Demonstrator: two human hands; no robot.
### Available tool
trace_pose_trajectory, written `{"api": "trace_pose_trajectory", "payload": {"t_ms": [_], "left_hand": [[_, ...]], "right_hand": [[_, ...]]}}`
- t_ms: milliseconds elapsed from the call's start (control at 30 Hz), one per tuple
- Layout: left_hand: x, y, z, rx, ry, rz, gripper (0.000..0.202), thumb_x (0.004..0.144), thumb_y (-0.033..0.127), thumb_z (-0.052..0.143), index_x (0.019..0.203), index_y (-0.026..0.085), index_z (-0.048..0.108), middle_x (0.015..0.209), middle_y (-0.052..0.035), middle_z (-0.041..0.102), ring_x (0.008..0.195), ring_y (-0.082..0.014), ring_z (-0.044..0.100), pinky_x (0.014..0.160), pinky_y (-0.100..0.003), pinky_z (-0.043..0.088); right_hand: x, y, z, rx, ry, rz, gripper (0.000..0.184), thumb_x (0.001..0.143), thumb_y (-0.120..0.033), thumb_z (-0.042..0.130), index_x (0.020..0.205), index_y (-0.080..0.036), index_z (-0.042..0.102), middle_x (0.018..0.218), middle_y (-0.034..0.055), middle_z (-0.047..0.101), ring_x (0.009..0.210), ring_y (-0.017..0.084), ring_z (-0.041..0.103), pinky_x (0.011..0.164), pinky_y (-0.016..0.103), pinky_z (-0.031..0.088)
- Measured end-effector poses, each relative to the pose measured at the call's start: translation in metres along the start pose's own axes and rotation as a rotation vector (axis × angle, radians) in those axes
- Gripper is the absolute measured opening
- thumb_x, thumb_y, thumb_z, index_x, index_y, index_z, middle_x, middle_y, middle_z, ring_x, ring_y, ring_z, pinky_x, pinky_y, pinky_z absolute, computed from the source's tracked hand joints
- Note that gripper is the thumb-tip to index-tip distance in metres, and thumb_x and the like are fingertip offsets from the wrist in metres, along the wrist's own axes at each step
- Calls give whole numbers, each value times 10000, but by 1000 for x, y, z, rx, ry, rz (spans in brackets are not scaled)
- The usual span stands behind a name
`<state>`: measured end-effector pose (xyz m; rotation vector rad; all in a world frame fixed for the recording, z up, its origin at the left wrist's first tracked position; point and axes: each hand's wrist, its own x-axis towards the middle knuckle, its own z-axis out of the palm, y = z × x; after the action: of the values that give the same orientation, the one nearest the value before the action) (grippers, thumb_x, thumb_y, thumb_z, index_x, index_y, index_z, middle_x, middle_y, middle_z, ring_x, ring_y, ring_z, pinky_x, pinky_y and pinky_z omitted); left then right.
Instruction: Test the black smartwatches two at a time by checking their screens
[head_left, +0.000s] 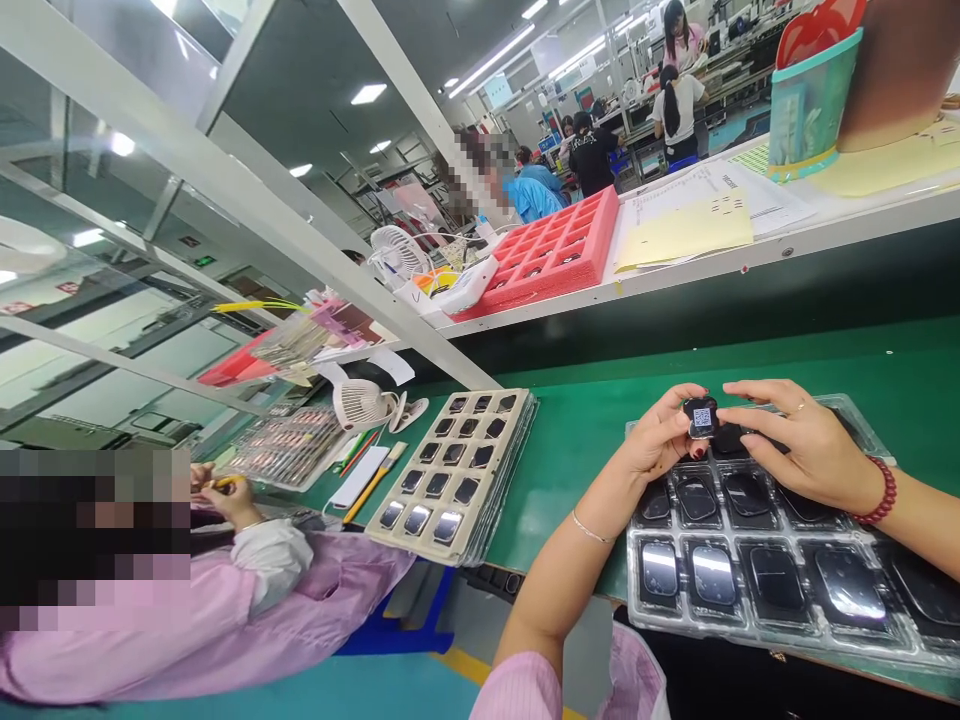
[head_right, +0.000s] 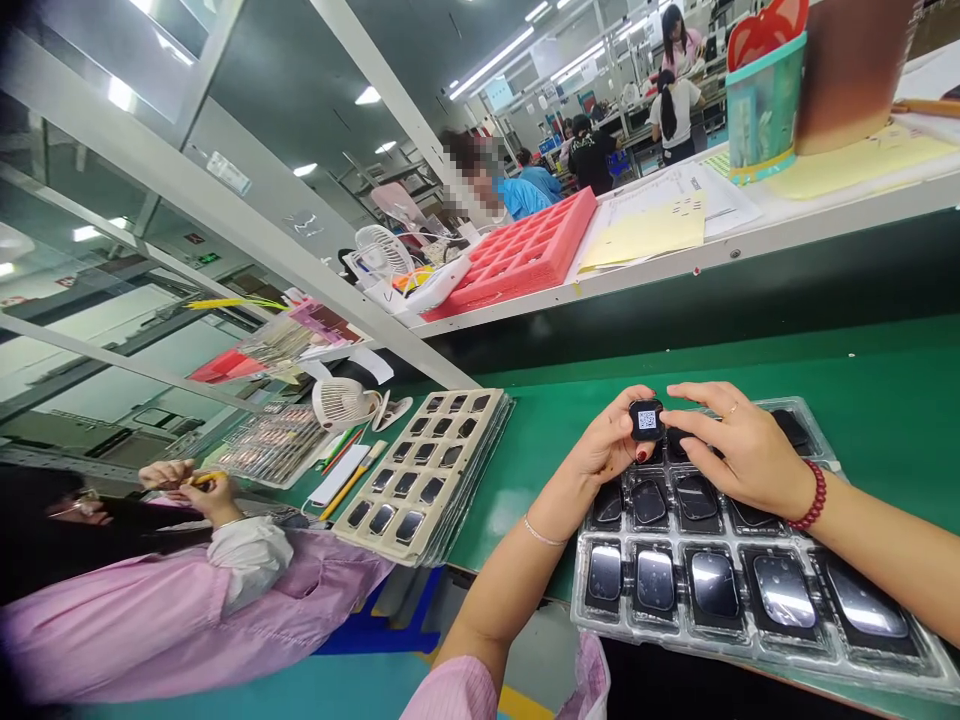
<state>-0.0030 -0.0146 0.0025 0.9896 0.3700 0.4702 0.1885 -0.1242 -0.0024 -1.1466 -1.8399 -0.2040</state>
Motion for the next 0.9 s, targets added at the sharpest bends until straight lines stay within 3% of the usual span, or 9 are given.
{"api": "trace_pose_trajectory", "payload": {"t_ms": [900], "left_hand": [[0,1,3,9,-10,18,634,645,503,872,1113,207,564,891,-6,627,544,-75,551,536,-231,415]], "right_hand": [[0,-1,-1,-33,-6,-52,298,939,-127,566,1189,-224,696,1303,147,647,1100,310,652,914,488,562]]}}
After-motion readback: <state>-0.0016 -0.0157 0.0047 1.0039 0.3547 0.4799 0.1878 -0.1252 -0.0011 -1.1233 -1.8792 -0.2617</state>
